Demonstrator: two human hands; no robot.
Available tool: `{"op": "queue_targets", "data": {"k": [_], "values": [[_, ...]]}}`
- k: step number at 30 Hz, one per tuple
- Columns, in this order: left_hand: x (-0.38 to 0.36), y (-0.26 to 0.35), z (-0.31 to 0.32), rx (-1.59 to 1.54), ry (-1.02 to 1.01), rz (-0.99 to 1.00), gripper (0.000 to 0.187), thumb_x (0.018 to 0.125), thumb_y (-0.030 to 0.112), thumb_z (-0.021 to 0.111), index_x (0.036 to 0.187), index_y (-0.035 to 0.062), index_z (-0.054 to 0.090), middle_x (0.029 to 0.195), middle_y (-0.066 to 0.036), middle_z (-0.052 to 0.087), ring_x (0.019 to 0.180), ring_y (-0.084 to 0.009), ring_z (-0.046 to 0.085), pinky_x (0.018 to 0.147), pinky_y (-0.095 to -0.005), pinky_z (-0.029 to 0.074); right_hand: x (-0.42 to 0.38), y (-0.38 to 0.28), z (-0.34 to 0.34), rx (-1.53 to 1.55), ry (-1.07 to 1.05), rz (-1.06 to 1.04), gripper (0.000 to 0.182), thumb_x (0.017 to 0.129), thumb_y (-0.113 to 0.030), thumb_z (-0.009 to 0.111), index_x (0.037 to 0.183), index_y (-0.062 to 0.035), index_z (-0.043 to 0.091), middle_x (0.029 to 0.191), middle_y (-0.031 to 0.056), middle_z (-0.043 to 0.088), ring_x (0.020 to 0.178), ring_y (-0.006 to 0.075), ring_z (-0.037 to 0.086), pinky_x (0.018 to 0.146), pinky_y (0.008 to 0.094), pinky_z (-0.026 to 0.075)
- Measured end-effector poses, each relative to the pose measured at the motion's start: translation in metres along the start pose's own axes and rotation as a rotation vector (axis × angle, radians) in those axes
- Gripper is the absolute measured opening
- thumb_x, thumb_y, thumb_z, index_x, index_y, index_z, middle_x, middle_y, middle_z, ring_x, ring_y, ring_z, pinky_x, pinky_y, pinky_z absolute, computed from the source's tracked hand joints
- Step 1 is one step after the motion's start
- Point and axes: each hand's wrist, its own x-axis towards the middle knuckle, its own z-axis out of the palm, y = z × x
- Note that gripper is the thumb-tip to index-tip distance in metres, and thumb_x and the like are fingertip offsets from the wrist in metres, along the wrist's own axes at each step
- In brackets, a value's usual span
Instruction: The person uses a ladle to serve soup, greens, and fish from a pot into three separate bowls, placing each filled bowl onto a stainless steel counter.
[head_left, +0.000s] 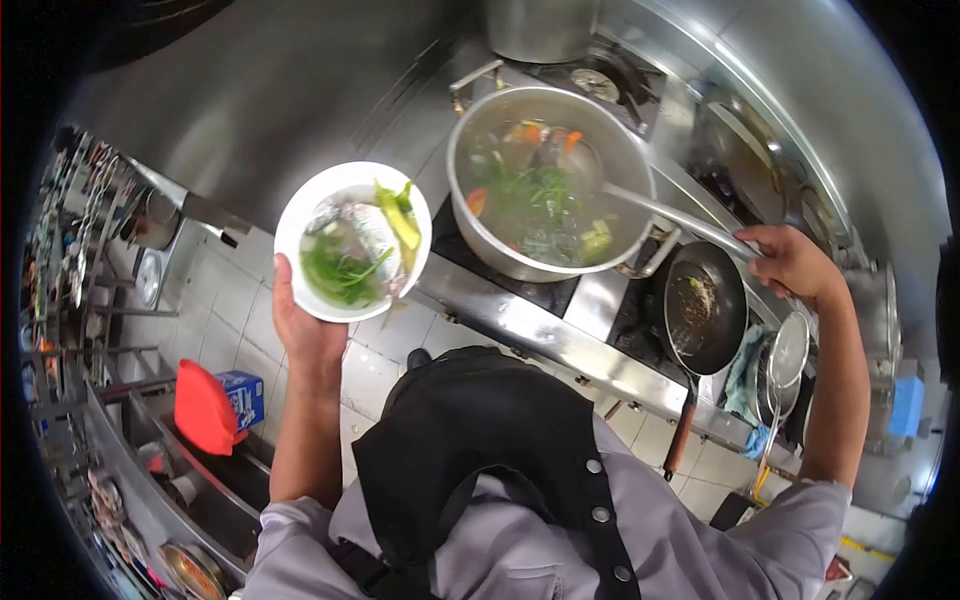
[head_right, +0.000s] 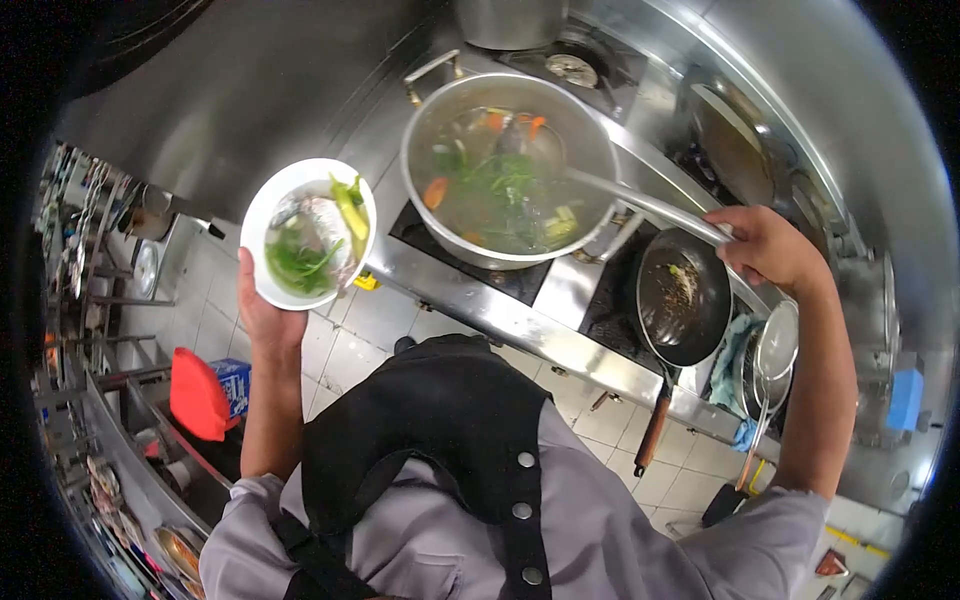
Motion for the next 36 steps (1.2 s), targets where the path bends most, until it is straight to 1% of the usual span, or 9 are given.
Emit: {"op": "queue_targets", "data": {"k": [4,8,14,18,21,26,30,32,36], "values": [[0.001,0.001,-0.001,-0.01,0.003,-0.006,0.049,0.106,0.037,0.033,0.139,0.0018,0.044,0.135,-0.015,0.054,0.124,-0.0285,0.054,0.107,-0.0444,0.043,-0.004,-0.021,0.007,-0.293,0.057,-0.095,0.053,0.078,-0.004,0.063,0.131,-0.0045,0.059,0.064,0.0042,0.057,0.047,0.0117,0.051,0.047,0.0284,0.042],[0.0,0.002,0.002,0.003,-0.018,0.011,0.048,0.106,0.037,0.032,0.138,0.0024,0.045,0.134,-0.015,0.055,0.123,-0.0277,0.055,0.106,-0.0438,0.044,-0.02,-0.041,0.017,-0.462,0.124,-0.136,0.05,0.078,-0.005,0.065,0.127,-0.0048,0.061,0.078,0.0187,0.067,0.065,0.0283,0.064,0.069,0.0376,0.05],[0.0,0.003,0.0,0.015,-0.009,0.014,0.049,0.106,0.037,0.033,0.138,0.002,0.045,0.133,-0.014,0.055,0.122,-0.0274,0.055,0.105,-0.0434,0.044,-0.032,-0.016,0.031,-0.54,0.308,-0.272,0.046,0.079,-0.005,0.066,0.124,-0.003,0.061,0.098,0.0256,0.066,0.09,0.0436,0.063,0.083,0.0447,0.049],[0.0,0.002,0.0,0.032,0.022,0.027,0.048,0.106,0.037,0.033,0.138,0.0017,0.045,0.133,-0.014,0.056,0.122,-0.0271,0.056,0.105,-0.0432,0.044,-0.04,-0.001,0.039,-0.482,0.361,-0.245,0.045,0.08,-0.004,0.066,0.125,-0.0023,0.061,0.1,0.0266,0.065,0.096,0.0437,0.063,0.086,0.044,0.048],[0.0,0.003,0.0,0.01,0.012,0.015,0.048,0.106,0.037,0.033,0.137,0.0015,0.045,0.132,-0.014,0.056,0.121,-0.027,0.056,0.105,-0.0431,0.044,-0.044,0.003,0.039,-0.404,0.369,-0.244,0.047,0.081,-0.005,0.066,0.127,-0.0029,0.059,0.093,0.025,0.067,0.083,0.0364,0.067,0.078,0.0406,0.05],[0.0,0.004,-0.001,0.023,0.029,0.03,0.048,0.106,0.036,0.033,0.137,0.0014,0.045,0.132,-0.015,0.056,0.121,-0.0272,0.056,0.104,-0.0434,0.045,-0.052,-0.023,0.038,-0.264,0.268,0.016,0.047,0.083,-0.006,0.067,0.129,-0.0042,0.059,0.077,0.0172,0.062,0.064,0.016,0.055,0.063,0.0333,0.046],[0.0,0.004,-0.001,0.011,-0.006,0.013,0.048,0.106,0.037,0.033,0.137,0.0015,0.045,0.132,-0.015,0.056,0.121,-0.0277,0.056,0.105,-0.0437,0.044,-0.039,-0.033,0.04,-0.254,0.195,0.032,0.046,0.082,-0.006,0.067,0.128,-0.0048,0.06,0.076,0.0178,0.062,0.062,0.0179,0.058,0.063,0.0344,0.047],[0.0,0.004,-0.001,0.002,0.019,0.004,0.048,0.106,0.037,0.033,0.137,0.0016,0.046,0.132,-0.015,0.056,0.121,-0.0282,0.056,0.105,-0.0439,0.044,-0.017,-0.009,0.049,-0.507,0.344,-0.533,0.046,0.082,-0.006,0.066,0.128,-0.0033,0.06,0.075,0.0154,0.062,0.056,0.0175,0.057,0.06,0.0337,0.048],[-0.001,0.004,-0.001,0.01,0.028,0.0,0.048,0.106,0.036,0.033,0.137,0.0018,0.046,0.132,-0.015,0.056,0.121,-0.0282,0.056,0.105,-0.0438,0.044,-0.006,-0.017,0.053,-0.614,0.344,-0.678,0.047,0.082,-0.006,0.065,0.128,-0.0013,0.059,0.075,0.0121,0.064,0.051,0.0164,0.055,0.057,0.0317,0.048]]}}
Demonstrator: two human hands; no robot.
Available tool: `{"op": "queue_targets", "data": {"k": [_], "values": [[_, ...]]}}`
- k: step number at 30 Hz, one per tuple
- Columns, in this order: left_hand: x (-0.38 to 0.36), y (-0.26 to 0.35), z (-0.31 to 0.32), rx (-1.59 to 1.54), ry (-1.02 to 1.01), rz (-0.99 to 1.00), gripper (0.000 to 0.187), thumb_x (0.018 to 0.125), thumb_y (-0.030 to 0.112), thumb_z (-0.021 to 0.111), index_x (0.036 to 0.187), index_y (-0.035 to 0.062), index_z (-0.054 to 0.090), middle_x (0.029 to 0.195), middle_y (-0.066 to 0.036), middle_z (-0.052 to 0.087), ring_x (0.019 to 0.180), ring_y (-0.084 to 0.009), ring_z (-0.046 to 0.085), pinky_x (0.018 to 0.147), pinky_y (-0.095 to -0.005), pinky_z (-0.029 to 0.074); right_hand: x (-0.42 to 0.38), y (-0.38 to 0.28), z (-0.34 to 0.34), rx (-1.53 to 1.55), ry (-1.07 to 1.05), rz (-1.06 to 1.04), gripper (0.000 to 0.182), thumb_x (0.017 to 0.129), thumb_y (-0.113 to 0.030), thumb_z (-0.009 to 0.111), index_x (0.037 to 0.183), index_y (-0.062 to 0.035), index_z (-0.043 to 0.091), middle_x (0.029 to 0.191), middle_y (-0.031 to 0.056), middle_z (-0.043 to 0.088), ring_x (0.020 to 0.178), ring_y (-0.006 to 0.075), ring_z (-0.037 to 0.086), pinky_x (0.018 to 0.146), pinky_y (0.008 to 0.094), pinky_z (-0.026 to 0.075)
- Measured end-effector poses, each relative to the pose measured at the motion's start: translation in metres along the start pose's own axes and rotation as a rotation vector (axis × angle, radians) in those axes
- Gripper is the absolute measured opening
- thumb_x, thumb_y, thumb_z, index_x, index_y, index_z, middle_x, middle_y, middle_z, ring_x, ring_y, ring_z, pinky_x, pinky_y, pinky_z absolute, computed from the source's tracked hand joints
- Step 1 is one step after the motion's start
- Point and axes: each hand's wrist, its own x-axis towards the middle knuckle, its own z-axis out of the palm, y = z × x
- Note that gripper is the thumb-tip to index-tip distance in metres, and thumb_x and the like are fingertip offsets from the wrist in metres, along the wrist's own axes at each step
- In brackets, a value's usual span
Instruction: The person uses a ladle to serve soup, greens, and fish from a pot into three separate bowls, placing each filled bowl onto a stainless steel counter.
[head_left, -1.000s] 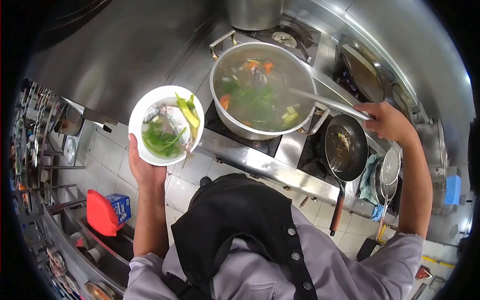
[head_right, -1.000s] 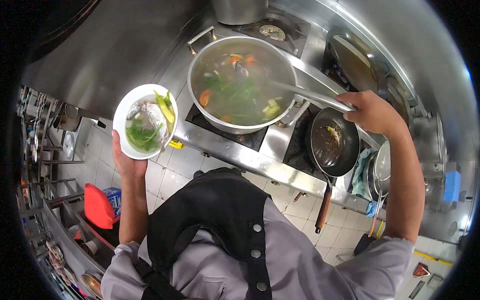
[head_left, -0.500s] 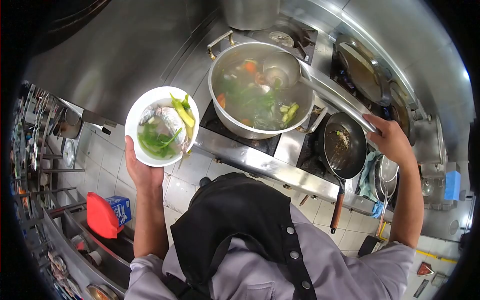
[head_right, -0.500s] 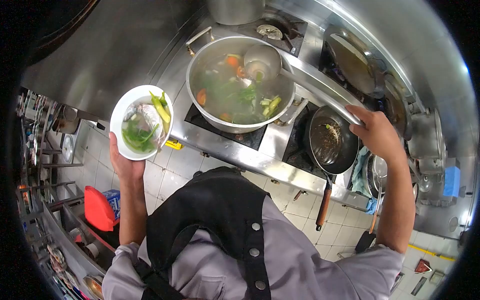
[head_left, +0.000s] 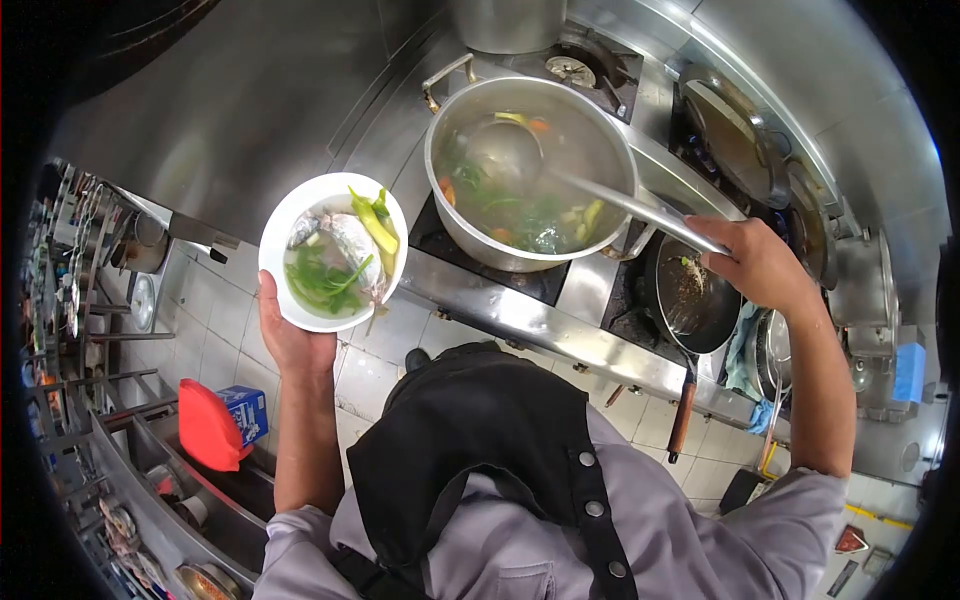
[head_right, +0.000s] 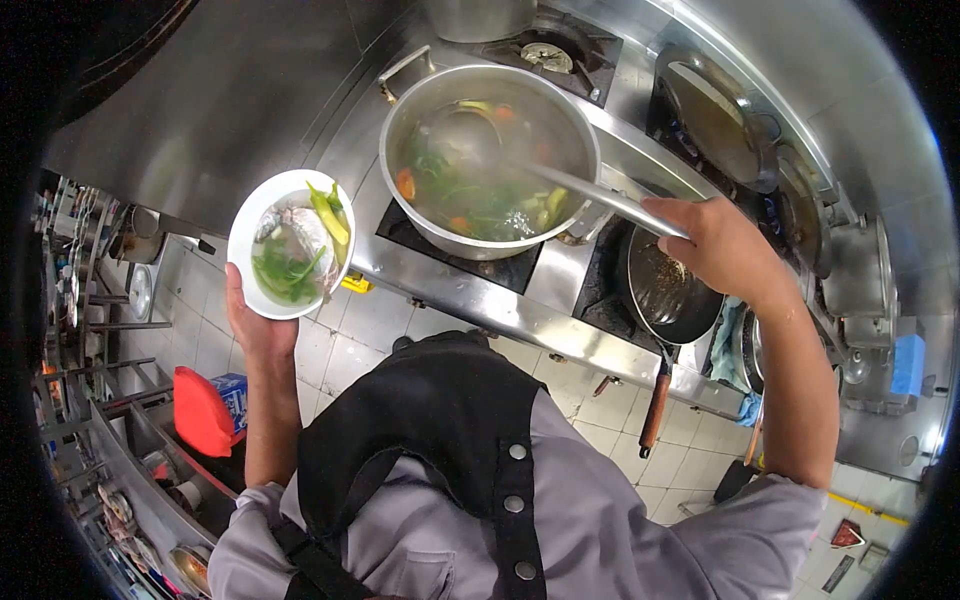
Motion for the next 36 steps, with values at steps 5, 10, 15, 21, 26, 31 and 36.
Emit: {"op": "queue_targets", "data": {"k": [5,10,15,21,26,31,36], "values": [[0.003,-0.001,-0.01,-0.021,-0.008,0.008,0.049,0.106,0.037,0.034,0.138,0.0018,0.045,0.132,-0.015,0.056,0.122,-0.028,0.056,0.105,-0.0442,0.044,0.006,-0.008,-0.022,0.679,-0.411,0.653,0.047,0.084,-0.005,0.065,0.131,-0.0043,0.06,0.069,0.0035,0.061,0.049,0.009,0.051,0.047,0.0256,0.042],[-0.001,-0.004,0.0,-0.033,-0.061,0.008,0.05,0.105,0.039,0.036,0.138,0.002,0.045,0.134,-0.014,0.056,0.123,-0.0278,0.055,0.107,-0.0444,0.042,-0.017,0.006,-0.029,0.762,-0.388,0.698,0.047,0.085,-0.004,0.064,0.132,-0.0052,0.059,0.065,0.0008,0.056,0.048,0.0066,0.049,0.043,0.0226,0.038],[0.001,-0.005,0.001,-0.009,0.056,0.04,0.049,0.104,0.038,0.041,0.138,0.0023,0.046,0.136,-0.014,0.055,0.124,-0.0271,0.054,0.107,-0.0432,0.042,-0.028,0.012,-0.03,0.874,-0.296,0.713,0.047,0.084,0.0,0.064,0.13,0.0,0.058,0.062,0.0016,0.055,0.047,0.0063,0.048,0.043,0.0231,0.037],[-0.002,-0.004,0.016,-0.006,0.006,-0.022,0.051,0.104,0.04,0.039,0.138,0.0014,0.045,0.136,-0.014,0.054,0.125,-0.0275,0.053,0.107,-0.0439,0.043,-0.033,-0.001,-0.049,0.66,-0.212,0.705,0.049,0.082,0.002,0.063,0.131,0.001,0.058,0.066,0.001,0.055,0.05,0.0066,0.047,0.047,0.0237,0.04],[-0.001,-0.005,0.016,-0.004,0.004,-0.012,0.05,0.105,0.039,0.039,0.138,0.002,0.046,0.134,-0.014,0.055,0.123,-0.0266,0.054,0.106,-0.0434,0.042,-0.024,-0.007,-0.05,0.392,-0.224,0.627,0.048,0.077,0.0,0.064,0.126,-0.0016,0.062,0.064,0.0076,0.056,0.047,0.0114,0.048,0.051,0.0301,0.043],[0.0,-0.004,0.009,-0.031,-0.038,-0.013,0.048,0.105,0.038,0.039,0.137,0.0025,0.047,0.132,-0.013,0.057,0.121,-0.026,0.055,0.105,-0.0429,0.043,-0.032,0.011,-0.035,0.012,-0.037,0.229,0.048,0.078,-0.002,0.066,0.126,-0.008,0.063,0.082,0.0168,0.066,0.069,0.0307,0.064,0.066,0.0399,0.052],[0.001,-0.004,0.004,-0.011,-0.022,0.004,0.047,0.106,0.037,0.037,0.136,0.0028,0.047,0.132,-0.013,0.057,0.121,-0.0262,0.056,0.104,-0.043,0.044,-0.024,-0.02,-0.016,-0.277,0.06,0.296,0.053,0.08,-0.004,0.064,0.132,-0.013,0.058,0.087,0.0156,0.061,0.078,0.0357,0.064,0.07,0.0447,0.053]]}}
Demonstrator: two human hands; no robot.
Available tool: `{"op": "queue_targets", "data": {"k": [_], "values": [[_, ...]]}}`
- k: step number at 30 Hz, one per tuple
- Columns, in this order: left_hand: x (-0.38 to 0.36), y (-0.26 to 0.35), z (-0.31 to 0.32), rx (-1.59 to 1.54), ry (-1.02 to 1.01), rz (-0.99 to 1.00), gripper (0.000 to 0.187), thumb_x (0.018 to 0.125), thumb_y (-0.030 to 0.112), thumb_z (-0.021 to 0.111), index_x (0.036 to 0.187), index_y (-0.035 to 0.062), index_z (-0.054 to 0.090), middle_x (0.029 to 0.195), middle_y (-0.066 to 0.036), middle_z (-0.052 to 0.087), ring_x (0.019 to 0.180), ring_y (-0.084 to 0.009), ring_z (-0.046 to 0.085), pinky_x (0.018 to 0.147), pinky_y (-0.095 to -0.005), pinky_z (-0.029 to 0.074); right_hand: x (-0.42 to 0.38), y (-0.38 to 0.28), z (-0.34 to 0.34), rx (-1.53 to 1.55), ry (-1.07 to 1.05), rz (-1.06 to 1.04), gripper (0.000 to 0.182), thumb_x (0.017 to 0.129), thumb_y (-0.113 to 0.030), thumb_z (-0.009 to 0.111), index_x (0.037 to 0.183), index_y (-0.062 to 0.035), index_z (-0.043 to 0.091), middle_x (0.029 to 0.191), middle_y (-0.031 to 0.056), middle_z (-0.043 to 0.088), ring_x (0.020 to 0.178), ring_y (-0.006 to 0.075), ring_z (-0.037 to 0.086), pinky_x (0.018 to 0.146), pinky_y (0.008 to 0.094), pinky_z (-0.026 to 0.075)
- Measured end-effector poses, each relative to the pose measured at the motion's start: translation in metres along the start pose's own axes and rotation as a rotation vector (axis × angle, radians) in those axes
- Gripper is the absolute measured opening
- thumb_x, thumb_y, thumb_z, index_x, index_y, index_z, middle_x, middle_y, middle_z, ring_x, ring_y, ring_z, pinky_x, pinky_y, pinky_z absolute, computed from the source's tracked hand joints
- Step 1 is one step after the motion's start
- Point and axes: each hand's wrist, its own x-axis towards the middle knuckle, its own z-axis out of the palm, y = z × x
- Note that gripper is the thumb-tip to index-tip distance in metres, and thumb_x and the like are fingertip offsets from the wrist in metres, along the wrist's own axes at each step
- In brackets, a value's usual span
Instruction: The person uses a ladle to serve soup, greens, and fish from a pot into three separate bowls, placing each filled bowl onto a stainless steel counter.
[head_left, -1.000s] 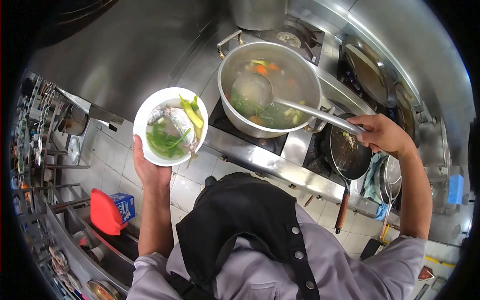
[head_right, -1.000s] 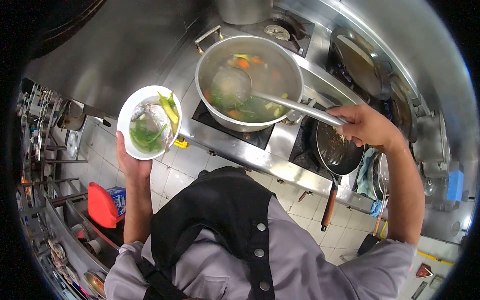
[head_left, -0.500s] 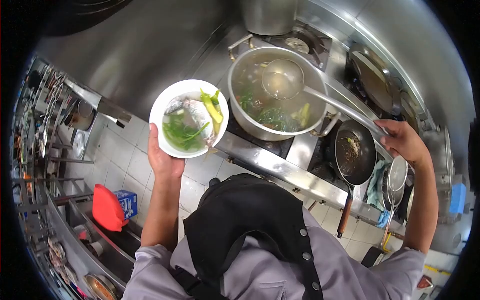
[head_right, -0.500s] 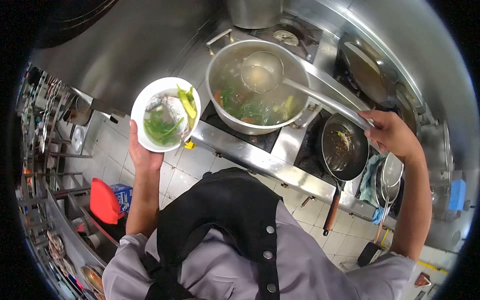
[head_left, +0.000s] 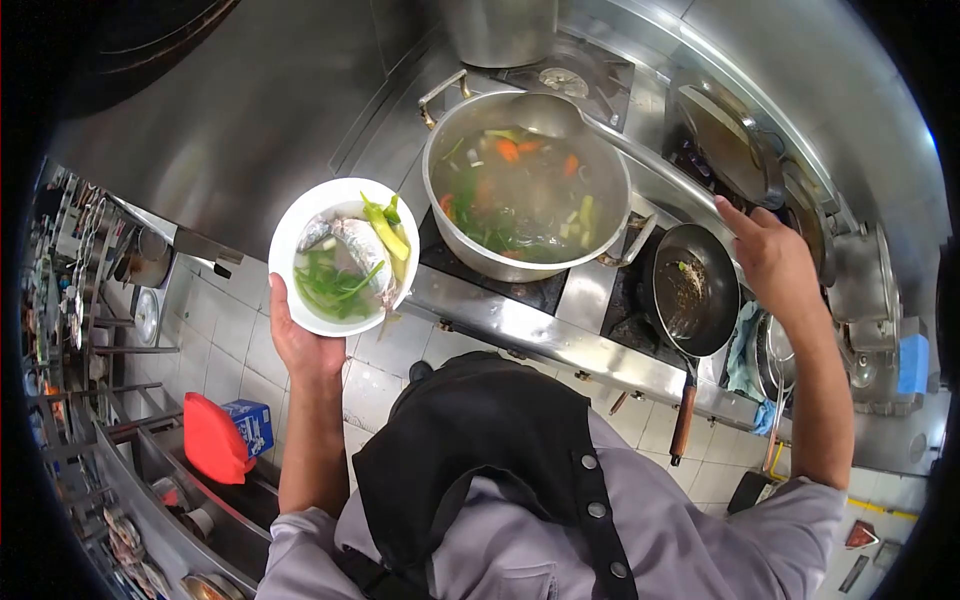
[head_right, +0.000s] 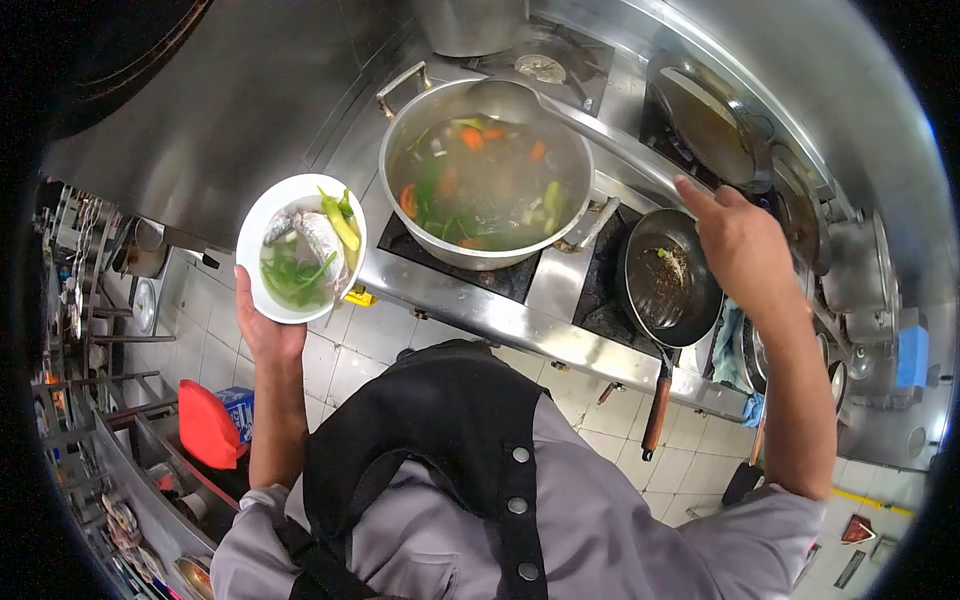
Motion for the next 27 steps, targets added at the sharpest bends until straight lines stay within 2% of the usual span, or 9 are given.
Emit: {"op": "queue_targets", "data": {"k": [6,8,11,13,14,16,17,22,27], "values": [[0.0,0.002,-0.001,-0.006,-0.041,-0.007,0.047,0.106,0.036,0.036,0.136,0.0025,0.047,0.131,-0.014,0.057,0.121,-0.0261,0.056,0.104,-0.0427,0.044,0.011,-0.033,0.032,-0.162,-0.014,0.042,0.06,0.08,-0.001,0.057,0.138,-0.0161,0.053,0.087,0.0146,0.058,0.076,0.0331,0.065,0.067,0.0431,0.055],[0.0,0.003,-0.001,-0.008,-0.049,-0.01,0.047,0.106,0.036,0.036,0.137,0.0024,0.046,0.131,-0.014,0.057,0.121,-0.0261,0.056,0.104,-0.0426,0.044,0.014,-0.035,0.044,-0.162,-0.071,0.051,0.059,0.083,-0.002,0.055,0.14,-0.0163,0.051,0.092,0.0163,0.059,0.079,0.0343,0.066,0.069,0.0434,0.055],[0.001,0.003,-0.002,-0.003,-0.034,-0.012,0.047,0.106,0.036,0.036,0.137,0.0021,0.046,0.131,-0.014,0.057,0.121,-0.0262,0.056,0.104,-0.0427,0.045,0.022,-0.033,0.054,-0.032,-0.042,-0.003,0.06,0.083,-0.001,0.057,0.141,-0.0162,0.05,0.087,0.015,0.06,0.069,0.0302,0.065,0.065,0.041,0.055],[0.001,0.004,-0.004,0.004,-0.065,-0.012,0.047,0.106,0.036,0.035,0.136,0.0017,0.046,0.132,-0.014,0.057,0.121,-0.0264,0.056,0.105,-0.0429,0.044,0.032,-0.041,0.027,0.66,-0.447,0.325,0.057,0.085,0.001,0.061,0.14,-0.0074,0.049,0.077,0.0093,0.059,0.057,0.0182,0.059,0.054,0.0324,0.049],[0.001,0.005,-0.003,0.003,-0.067,-0.012,0.047,0.106,0.036,0.035,0.136,0.0017,0.046,0.132,-0.014,0.057,0.121,-0.0264,0.056,0.105,-0.0429,0.044,0.029,-0.038,0.029,0.66,-0.446,0.326,0.057,0.085,0.001,0.061,0.14,-0.0074,0.049,0.077,0.0093,0.059,0.057,0.0182,0.059,0.054,0.0324,0.049],[0.0,0.006,0.001,-0.002,-0.054,-0.032,0.048,0.106,0.036,0.036,0.137,0.001,0.046,0.132,-0.014,0.056,0.121,-0.0267,0.056,0.105,-0.043,0.044,0.022,-0.031,0.033,1.156,-0.581,0.495,0.052,0.089,0.0,0.059,0.139,-0.0002,0.047,0.072,0.0052,0.057,0.052,0.0108,0.053,0.049,0.0255,0.044],[-0.001,0.006,0.003,-0.006,-0.055,-0.027,0.048,0.106,0.036,0.036,0.137,0.001,0.046,0.132,-0.014,0.056,0.121,-0.0267,0.056,0.105,-0.043,0.044,0.017,-0.034,0.029,1.263,-0.615,0.526,0.05,0.09,-0.001,0.058,0.139,0.0023,0.046,0.073,0.0052,0.058,0.051,0.011,0.053,0.046,0.0249,0.043],[-0.002,0.006,0.011,-0.008,0.02,-0.052,0.05,0.105,0.04,0.038,0.138,0.0029,0.046,0.135,-0.014,0.056,0.124,-0.0276,0.055,0.107,-0.044,0.043,-0.014,-0.055,-0.001,1.412,-0.644,0.532,0.045,0.092,-0.001,0.056,0.136,0.0,0.05,0.073,0.0037,0.058,0.053,0.0105,0.053,0.048,0.0248,0.044],[0.0,0.001,0.017,-0.012,0.03,-0.051,0.052,0.103,0.041,0.042,0.137,0.0017,0.047,0.135,-0.014,0.055,0.124,-0.0271,0.054,0.107,-0.0434,0.042,-0.043,-0.067,-0.049,1.382,-0.518,0.556,0.047,0.089,-0.001,0.058,0.136,0.0001,0.052,0.072,0.0044,0.058,0.051,0.0107,0.053,0.046,0.0246,0.043]]}}
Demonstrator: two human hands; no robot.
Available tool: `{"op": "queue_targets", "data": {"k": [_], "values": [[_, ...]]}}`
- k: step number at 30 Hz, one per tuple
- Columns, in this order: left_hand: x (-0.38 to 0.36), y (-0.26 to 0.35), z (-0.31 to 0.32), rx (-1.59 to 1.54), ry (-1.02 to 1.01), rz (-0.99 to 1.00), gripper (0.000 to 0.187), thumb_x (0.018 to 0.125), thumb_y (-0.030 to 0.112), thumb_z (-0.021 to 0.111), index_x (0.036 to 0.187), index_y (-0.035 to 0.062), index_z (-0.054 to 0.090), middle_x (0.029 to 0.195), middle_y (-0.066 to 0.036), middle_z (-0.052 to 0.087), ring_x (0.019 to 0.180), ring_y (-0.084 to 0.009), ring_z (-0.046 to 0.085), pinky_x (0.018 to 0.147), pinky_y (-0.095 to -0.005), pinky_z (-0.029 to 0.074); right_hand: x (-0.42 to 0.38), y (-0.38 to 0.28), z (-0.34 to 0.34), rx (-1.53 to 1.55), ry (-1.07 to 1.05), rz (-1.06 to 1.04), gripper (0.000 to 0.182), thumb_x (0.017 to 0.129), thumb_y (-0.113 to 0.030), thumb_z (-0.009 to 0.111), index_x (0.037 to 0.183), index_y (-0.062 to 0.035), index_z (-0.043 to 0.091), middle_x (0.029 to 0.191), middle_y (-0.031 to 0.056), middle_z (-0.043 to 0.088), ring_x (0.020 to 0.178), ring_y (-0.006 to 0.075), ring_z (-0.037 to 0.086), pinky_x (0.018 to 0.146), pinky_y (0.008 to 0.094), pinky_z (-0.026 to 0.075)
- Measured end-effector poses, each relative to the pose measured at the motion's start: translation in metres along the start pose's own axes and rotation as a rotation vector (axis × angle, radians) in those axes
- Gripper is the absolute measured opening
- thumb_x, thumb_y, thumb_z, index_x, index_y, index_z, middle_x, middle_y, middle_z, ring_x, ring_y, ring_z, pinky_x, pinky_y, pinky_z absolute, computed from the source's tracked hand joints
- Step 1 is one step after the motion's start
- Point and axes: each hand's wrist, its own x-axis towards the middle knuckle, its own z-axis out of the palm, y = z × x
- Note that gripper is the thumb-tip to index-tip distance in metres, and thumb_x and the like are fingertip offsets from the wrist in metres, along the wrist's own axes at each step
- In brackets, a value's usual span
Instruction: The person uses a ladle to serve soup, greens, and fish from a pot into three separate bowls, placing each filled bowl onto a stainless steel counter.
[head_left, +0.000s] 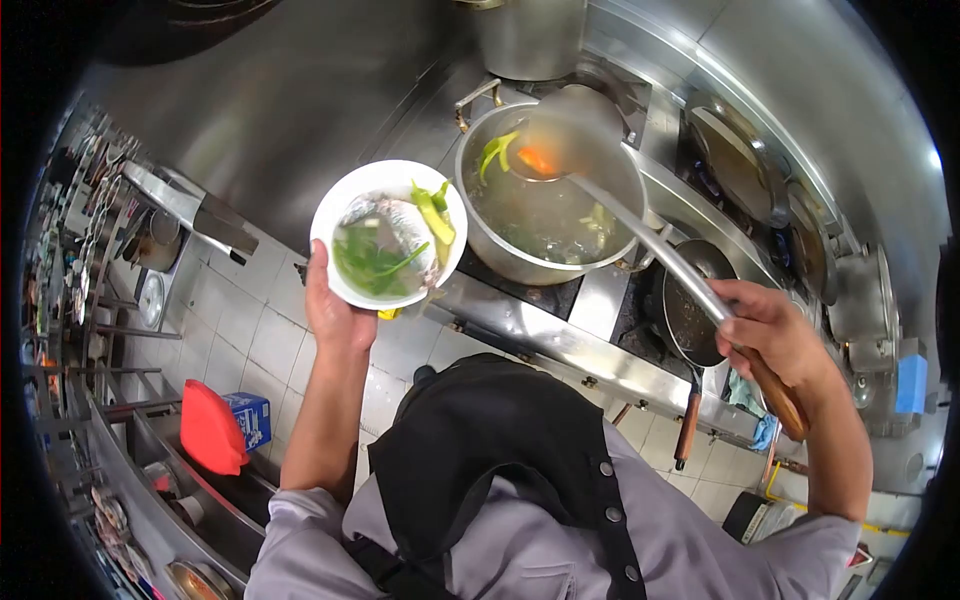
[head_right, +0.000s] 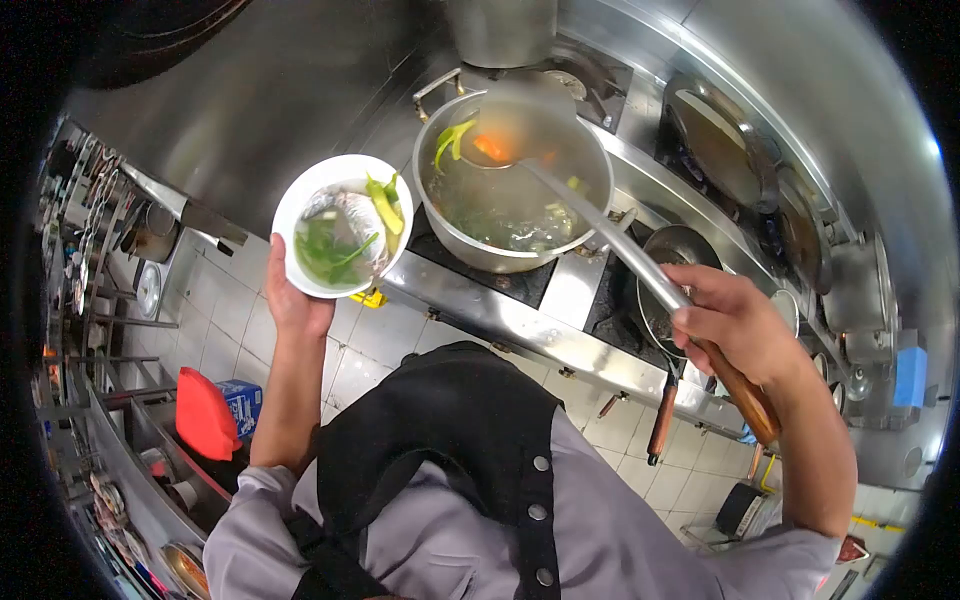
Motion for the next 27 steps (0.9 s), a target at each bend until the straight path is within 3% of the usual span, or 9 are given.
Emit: {"op": "queue_targets", "data": {"k": [9,14,18,20,21,24,27], "values": [[0.017,-0.025,0.036,0.002,-0.034,-0.07,0.052,0.101,0.042,0.047,0.136,0.0041,0.048,0.134,-0.012,0.056,0.123,-0.0279,0.055,0.105,-0.0458,0.044,-0.051,-0.034,-0.007,0.043,0.151,-0.063,0.05,0.086,0.005,0.061,0.135,0.0036,0.051,0.07,0.0066,0.061,0.046,0.0104,0.054,0.041,0.0225,0.04],[0.021,-0.033,0.065,0.06,-0.032,-0.182,0.052,0.1,0.047,0.046,0.137,0.0101,0.048,0.135,-0.011,0.055,0.123,-0.0311,0.055,0.101,-0.0578,0.043,-0.054,-0.034,0.015,-0.004,0.045,-0.048,0.051,0.088,0.005,0.061,0.138,0.0022,0.049,0.072,0.006,0.062,0.051,0.008,0.055,0.045,0.0212,0.042],[0.024,-0.039,0.075,0.087,-0.043,-0.183,0.053,0.1,0.048,0.044,0.138,0.0113,0.047,0.137,-0.011,0.054,0.124,-0.0308,0.054,0.1,-0.0573,0.044,-0.046,-0.014,0.023,-0.19,0.041,-0.133,0.046,0.091,0.005,0.058,0.136,0.0032,0.05,0.08,0.0055,0.063,0.061,0.0075,0.058,0.054,0.0225,0.045],[0.023,-0.04,0.081,0.1,-0.022,-0.175,0.054,0.1,0.049,0.043,0.139,0.0121,0.047,0.138,-0.01,0.053,0.124,-0.031,0.053,0.099,-0.0573,0.043,-0.039,0.001,0.022,-0.394,0.039,-0.266,0.048,0.089,0.004,0.061,0.136,0.0036,0.049,0.087,0.0103,0.065,0.065,0.015,0.063,0.06,0.0286,0.049],[0.021,-0.039,0.083,0.108,0.002,-0.172,0.054,0.1,0.05,0.043,0.139,0.0129,0.047,0.139,-0.01,0.053,0.125,-0.0313,0.053,0.099,-0.0573,0.043,-0.038,0.007,0.024,-0.394,0.038,-0.272,0.048,0.089,0.004,0.061,0.136,0.0036,0.049,0.087,0.0103,0.065,0.065,0.015,0.063,0.06,0.0286,0.049],[0.026,-0.039,0.077,0.115,-0.015,-0.173,0.055,0.1,0.053,0.041,0.139,0.0145,0.047,0.14,-0.009,0.052,0.125,-0.0314,0.052,0.097,-0.0565,0.043,-0.031,0.027,0.032,-0.752,0.199,-0.688,0.056,0.083,0.002,0.066,0.136,0.0001,0.05,0.09,0.0217,0.063,0.072,0.0361,0.062,0.065,0.0402,0.05],[0.021,-0.038,0.081,0.1,0.006,-0.144,0.056,0.1,0.054,0.04,0.139,0.0155,0.047,0.14,-0.009,0.051,0.126,-0.0315,0.051,0.097,-0.0557,0.042,-0.029,0.039,0.037,-0.816,0.3,-0.736,0.057,0.082,0.002,0.066,0.137,-0.0014,0.051,0.084,0.0203,0.06,0.071,0.0366,0.06,0.065,0.0413,0.049]]}}
